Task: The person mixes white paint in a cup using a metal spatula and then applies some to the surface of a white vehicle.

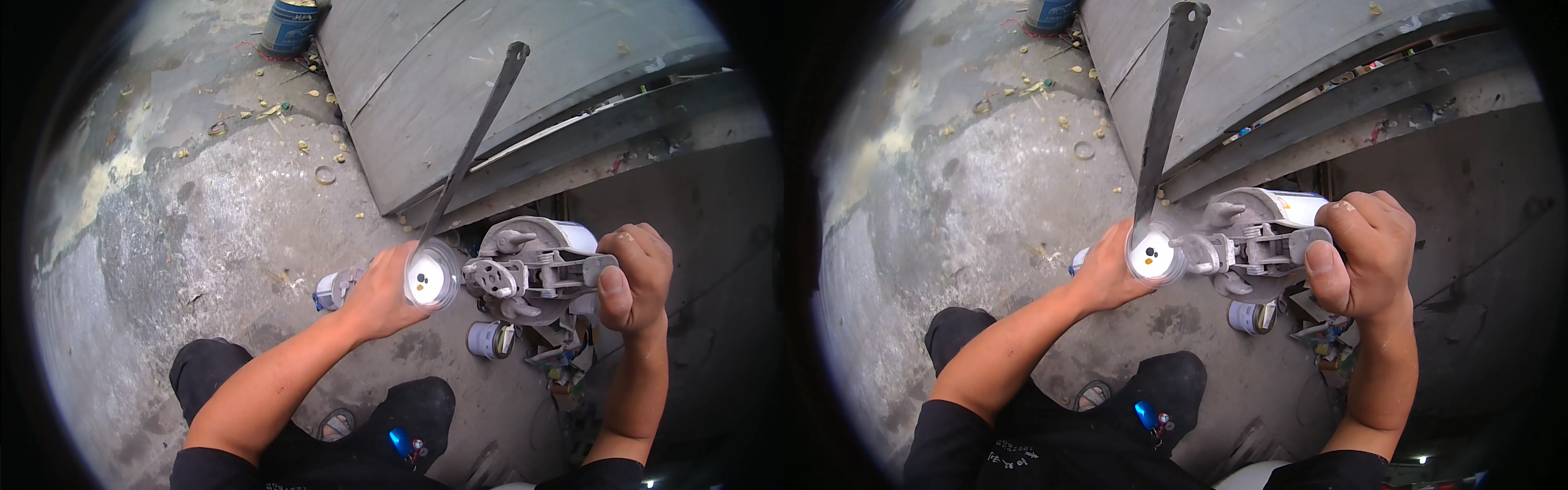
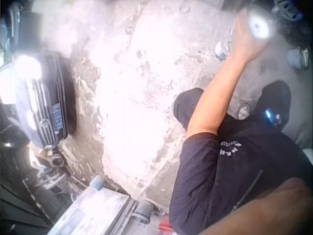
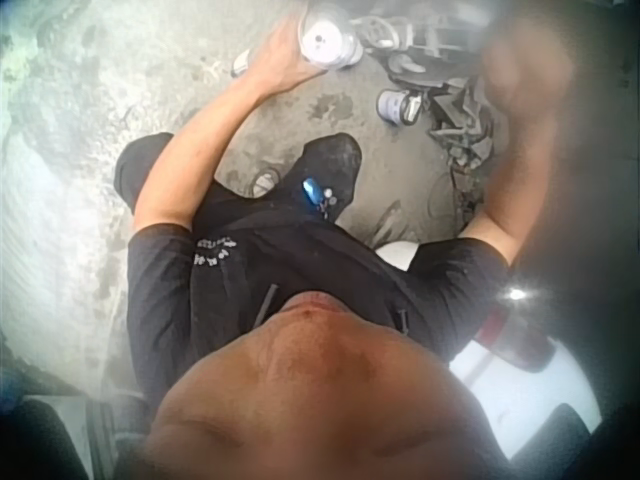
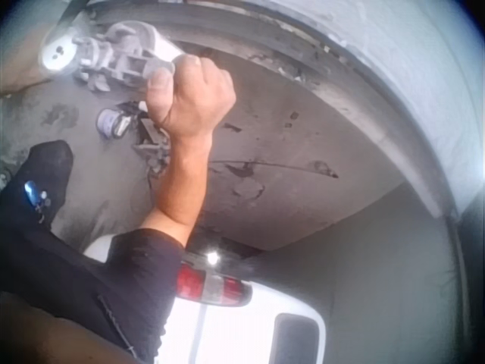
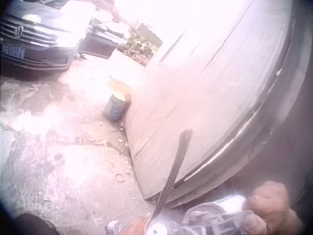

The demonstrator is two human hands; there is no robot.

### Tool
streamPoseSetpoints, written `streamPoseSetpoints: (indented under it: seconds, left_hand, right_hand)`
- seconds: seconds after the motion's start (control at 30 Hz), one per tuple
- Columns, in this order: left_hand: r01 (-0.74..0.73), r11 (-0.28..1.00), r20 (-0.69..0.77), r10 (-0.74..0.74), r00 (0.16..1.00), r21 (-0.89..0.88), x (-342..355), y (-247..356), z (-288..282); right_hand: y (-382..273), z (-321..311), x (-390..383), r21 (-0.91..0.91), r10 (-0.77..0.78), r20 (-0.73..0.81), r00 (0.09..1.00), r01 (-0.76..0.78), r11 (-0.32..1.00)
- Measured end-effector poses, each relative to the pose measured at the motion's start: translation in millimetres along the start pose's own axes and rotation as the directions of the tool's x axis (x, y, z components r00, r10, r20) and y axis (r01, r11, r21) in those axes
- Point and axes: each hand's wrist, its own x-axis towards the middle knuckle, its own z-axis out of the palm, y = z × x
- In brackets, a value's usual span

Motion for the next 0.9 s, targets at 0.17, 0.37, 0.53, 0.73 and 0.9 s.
streamPoseSetpoints:
  seconds: [0.17,0.37,0.53,0.73,0.9]
  left_hand:
    - [0.017,1.000,0.010,-0.017,1.000,-0.013,2.0,1.1,-0.3]
    - [-0.011,1.000,-0.001,0.011,1.000,-0.020,3.2,-3.3,-0.4]
    - [-0.001,1.000,0.008,0.001,1.000,0.008,5.4,-1.5,1.6]
    - [0.002,1.000,0.001,-0.002,1.000,-0.007,6.7,-2.0,6.8]
    - [0.015,1.000,0.018,-0.015,1.000,-0.009,8.9,-2.5,8.8]
  right_hand:
    - [1.3,1.2,1.0,-0.007,-0.021,-0.014,1.000,0.021,1.000]
    - [-1.1,3.1,4.7,-0.018,-0.029,0.007,1.000,0.029,0.999]
    - [0.9,2.2,4.9,-0.073,-0.058,0.031,0.998,0.060,0.996]
    - [-14.3,-5.2,19.4,-0.202,-0.086,0.135,0.987,0.112,0.973]
    - [-19.7,-4.1,27.6,-0.201,-0.115,0.143,0.983,0.143,0.969]
